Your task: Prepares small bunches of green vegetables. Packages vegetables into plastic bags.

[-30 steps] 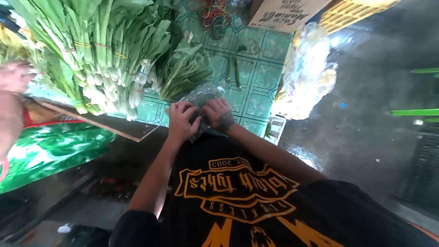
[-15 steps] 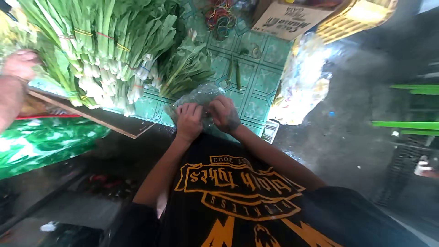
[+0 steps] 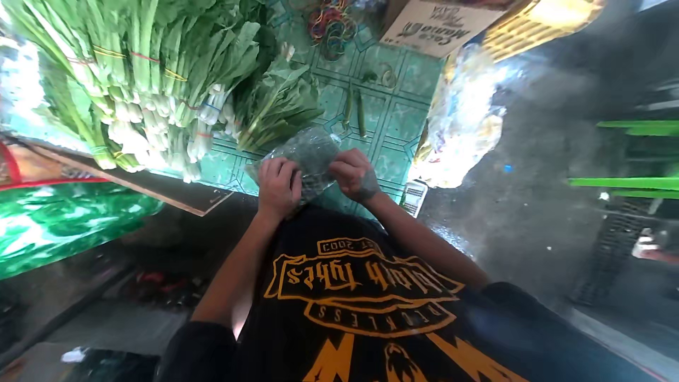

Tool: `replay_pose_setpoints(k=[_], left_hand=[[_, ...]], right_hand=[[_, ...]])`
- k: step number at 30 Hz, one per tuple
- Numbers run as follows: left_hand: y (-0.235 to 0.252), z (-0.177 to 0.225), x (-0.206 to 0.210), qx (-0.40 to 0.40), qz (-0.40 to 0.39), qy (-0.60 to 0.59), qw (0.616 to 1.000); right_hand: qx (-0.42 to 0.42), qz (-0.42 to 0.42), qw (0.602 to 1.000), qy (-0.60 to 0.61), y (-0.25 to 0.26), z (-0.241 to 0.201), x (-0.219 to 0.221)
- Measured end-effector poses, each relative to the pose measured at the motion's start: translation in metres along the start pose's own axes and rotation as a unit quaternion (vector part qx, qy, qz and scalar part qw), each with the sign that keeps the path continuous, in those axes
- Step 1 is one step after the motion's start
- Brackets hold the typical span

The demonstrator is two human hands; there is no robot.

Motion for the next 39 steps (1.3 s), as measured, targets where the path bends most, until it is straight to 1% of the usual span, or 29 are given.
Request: replay_pose_setpoints(k=[2,4,6,9,11,12,15,17,20,23,25,26,28,31,32,33,35,36,37,39], left_hand=[[0.002,0.009,0.003,0.010,-0.027,0.025,0.999],[0.002,0.019,0.008,0.024,-0.051,0.055,0.997],[-0.001,0.026,0.010,0.027,-0.039,0.060,0.997],[-0.001,0.030,0.008,0.023,0.005,0.040,0.999],[0.001,0.034,0.008,0.035,0.010,0.045,0.998],[0.002,0.035,0.008,0.041,0.010,0.051,0.998],[0.002,0.035,0.012,0.057,0.018,0.062,0.996],[0.003,0.036,0.015,0.068,0.016,0.048,0.996],[0.003,0.034,0.016,0.075,-0.001,0.013,0.997],[0.009,0.030,0.011,0.069,0.005,-0.005,0.998],[0.014,0.028,0.008,0.064,0.022,-0.009,0.998],[0.016,0.028,0.008,0.060,0.029,-0.013,0.998],[0.019,0.026,0.009,0.046,0.029,-0.027,0.998],[0.024,0.025,0.007,0.037,0.018,-0.064,0.997],[0.024,0.024,0.006,0.040,0.013,-0.080,0.996],[0.023,0.024,0.005,0.039,0.000,-0.101,0.994],[0.019,0.023,0.003,0.031,-0.040,-0.141,0.989],[0.015,0.021,0.001,0.025,-0.062,-0.157,0.985],[0.010,0.018,-0.002,0.020,-0.079,-0.173,0.982],[0.003,0.008,-0.006,0.022,-0.104,-0.197,0.975]], right_hand=[[-0.018,-0.013,0.999,-0.044,0.003,-0.007,0.003],[-0.021,-0.012,0.998,-0.056,0.004,-0.014,0.001],[-0.026,-0.006,0.998,-0.063,0.003,-0.019,-0.003],[-0.042,0.002,0.996,-0.075,0.005,-0.025,-0.006],[-0.044,0.003,0.996,-0.078,0.006,-0.026,-0.007],[-0.039,-0.004,0.996,-0.080,0.007,-0.026,-0.005],[-0.002,-0.068,0.995,-0.069,0.010,-0.025,0.002],[-0.004,-0.073,0.996,-0.043,0.012,-0.025,0.006],[-0.074,-0.036,0.996,-0.024,0.019,-0.034,0.010],[-0.149,0.003,0.989,-0.011,0.029,-0.043,0.012],[-0.156,-0.001,0.988,-0.013,0.034,-0.042,0.017],[-0.141,-0.009,0.990,-0.022,0.037,-0.039,0.021],[-0.082,-0.012,0.996,-0.029,0.042,-0.029,0.026],[0.032,-0.003,0.999,0.002,0.051,-0.013,0.024],[0.083,-0.011,0.996,0.017,0.054,-0.006,0.022],[0.149,-0.015,0.988,0.026,0.057,0.006,0.019],[0.277,0.009,0.961,0.022,0.060,0.045,0.001],[0.320,0.026,0.947,0.020,0.061,0.069,-0.013],[0.339,0.043,0.940,0.022,0.061,0.089,-0.028],[0.324,0.083,0.942,0.043,0.069,0.105,-0.052]])
Point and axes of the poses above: each hand's wrist, its own y-axis towards the middle knuckle, its own x-axis out of the palm, z = x × y, the point moved 10 cm from there along y, towards the middle knuckle, and after that the axes turned 5 degrees about z, right-handed, at the moved point
